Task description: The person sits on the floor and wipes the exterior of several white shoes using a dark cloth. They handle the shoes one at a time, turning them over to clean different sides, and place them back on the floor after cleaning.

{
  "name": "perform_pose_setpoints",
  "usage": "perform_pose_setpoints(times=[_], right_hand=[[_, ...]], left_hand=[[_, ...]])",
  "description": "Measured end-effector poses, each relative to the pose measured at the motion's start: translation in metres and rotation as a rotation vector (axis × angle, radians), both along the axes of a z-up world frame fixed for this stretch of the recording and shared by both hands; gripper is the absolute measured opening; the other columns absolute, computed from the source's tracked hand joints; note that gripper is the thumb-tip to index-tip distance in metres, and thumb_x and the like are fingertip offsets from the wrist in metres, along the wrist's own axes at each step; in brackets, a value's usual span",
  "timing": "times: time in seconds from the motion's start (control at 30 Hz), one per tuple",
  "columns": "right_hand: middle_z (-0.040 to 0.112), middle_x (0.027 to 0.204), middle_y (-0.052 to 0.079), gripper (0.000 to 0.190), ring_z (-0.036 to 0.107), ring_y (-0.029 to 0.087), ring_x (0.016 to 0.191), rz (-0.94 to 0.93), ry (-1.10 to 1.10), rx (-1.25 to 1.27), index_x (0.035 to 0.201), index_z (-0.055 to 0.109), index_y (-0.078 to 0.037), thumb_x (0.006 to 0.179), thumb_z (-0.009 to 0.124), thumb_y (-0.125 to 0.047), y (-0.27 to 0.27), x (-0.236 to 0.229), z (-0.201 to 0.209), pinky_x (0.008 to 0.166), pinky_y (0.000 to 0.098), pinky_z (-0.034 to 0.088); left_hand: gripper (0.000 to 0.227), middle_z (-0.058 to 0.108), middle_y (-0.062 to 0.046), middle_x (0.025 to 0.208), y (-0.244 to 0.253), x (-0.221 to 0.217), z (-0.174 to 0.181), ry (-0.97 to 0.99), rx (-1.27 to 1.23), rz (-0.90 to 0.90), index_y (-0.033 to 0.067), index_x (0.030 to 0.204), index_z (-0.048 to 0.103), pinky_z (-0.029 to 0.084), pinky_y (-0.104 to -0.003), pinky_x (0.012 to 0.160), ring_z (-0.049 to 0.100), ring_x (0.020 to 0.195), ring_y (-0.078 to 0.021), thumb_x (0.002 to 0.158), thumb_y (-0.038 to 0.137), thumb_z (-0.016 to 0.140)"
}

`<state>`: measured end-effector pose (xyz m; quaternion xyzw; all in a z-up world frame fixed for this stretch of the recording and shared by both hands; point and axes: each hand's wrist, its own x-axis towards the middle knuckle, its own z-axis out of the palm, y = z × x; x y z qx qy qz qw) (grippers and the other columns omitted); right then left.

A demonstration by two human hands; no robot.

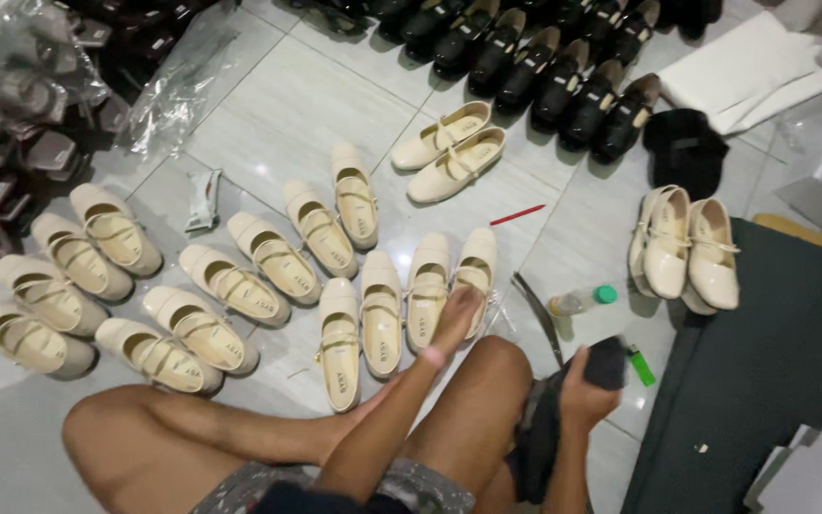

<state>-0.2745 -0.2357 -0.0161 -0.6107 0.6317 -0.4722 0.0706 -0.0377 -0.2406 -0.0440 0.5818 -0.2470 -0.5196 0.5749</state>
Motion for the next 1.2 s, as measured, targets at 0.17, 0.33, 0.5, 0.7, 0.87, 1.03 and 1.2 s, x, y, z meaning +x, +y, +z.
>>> perform_pose_setpoints(times=[0.17,0.33,0.5,0.7,0.87,1.03,1.2], right_hand=[[0.064,0.115,0.020,0.076,0.065,0.039,0.104,0.072,-0.091,-0.133,0.131,0.046,0.005,0.084,0.095,-0.028,-0.065,0.016,0.017,0.096,0.0445,0.052],[0.060,0.133,0.021,0.068,0.064,0.037,0.119,0.108,-0.085,-0.069,0.144,0.046,0.001,0.097,0.091,-0.019,-0.086,0.029,0.002,0.105,0.0435,0.052],[0.056,0.131,0.023,0.065,0.061,0.040,0.119,0.052,0.021,-0.243,0.141,0.047,0.002,0.096,0.092,-0.015,-0.100,0.010,-0.011,0.107,0.0439,0.050],[0.073,0.119,0.019,0.042,0.070,0.038,0.108,-0.035,0.127,-0.011,0.119,0.071,0.001,0.102,0.085,-0.035,-0.093,0.011,-0.020,0.099,0.0443,0.054],[0.072,0.126,0.023,0.047,0.070,0.040,0.112,-0.026,0.105,-0.159,0.128,0.070,0.006,0.106,0.080,-0.034,-0.087,0.012,-0.022,0.101,0.0461,0.053],[0.072,0.117,0.026,0.044,0.069,0.042,0.105,-0.246,0.007,-0.241,0.116,0.069,0.010,0.104,0.083,-0.030,-0.081,0.012,-0.019,0.096,0.0486,0.053],[0.075,0.112,0.024,0.049,0.074,0.037,0.096,-0.345,-0.219,-0.295,0.110,0.069,0.013,0.105,0.082,-0.034,-0.070,-0.004,0.002,0.090,0.0445,0.059]], left_hand=[[0.040,0.068,-0.019,0.116,0.158,0.054,-0.008,-0.102,0.222,0.081,-0.0039,0.131,0.062,0.049,-0.040,0.075,0.062,0.084,-0.0290,0.098,0.017,0.068],[0.050,0.061,-0.004,0.133,0.159,0.096,-0.044,0.018,0.131,0.025,0.0022,0.141,0.048,0.044,-0.026,0.106,0.056,0.127,-0.0131,0.103,0.034,0.058],[0.070,0.047,-0.037,0.140,0.096,0.094,-0.053,-0.660,-0.045,0.062,-0.0162,0.143,0.040,0.036,-0.050,0.106,0.045,0.131,-0.0474,0.114,0.047,0.054],[0.053,0.063,-0.032,0.119,0.064,0.112,-0.035,-0.814,0.127,-0.081,-0.0022,0.120,0.056,0.042,-0.052,0.100,0.059,0.112,-0.0486,0.101,0.047,0.050],[0.058,0.059,-0.030,0.128,0.077,0.106,-0.024,-0.541,-0.074,0.029,-0.0004,0.149,0.039,0.040,-0.053,0.103,0.055,0.120,-0.0458,0.109,0.041,0.047],[0.075,0.055,-0.032,0.119,0.100,0.102,-0.009,-0.489,-0.175,0.124,0.0043,0.167,0.026,0.040,-0.051,0.099,0.052,0.114,-0.0451,0.105,0.042,0.046],[0.078,0.045,-0.032,0.152,0.134,0.096,0.034,-0.635,-0.335,0.011,-0.0061,0.157,0.031,0.031,-0.049,0.121,0.041,0.144,-0.0435,0.104,0.046,0.051]])
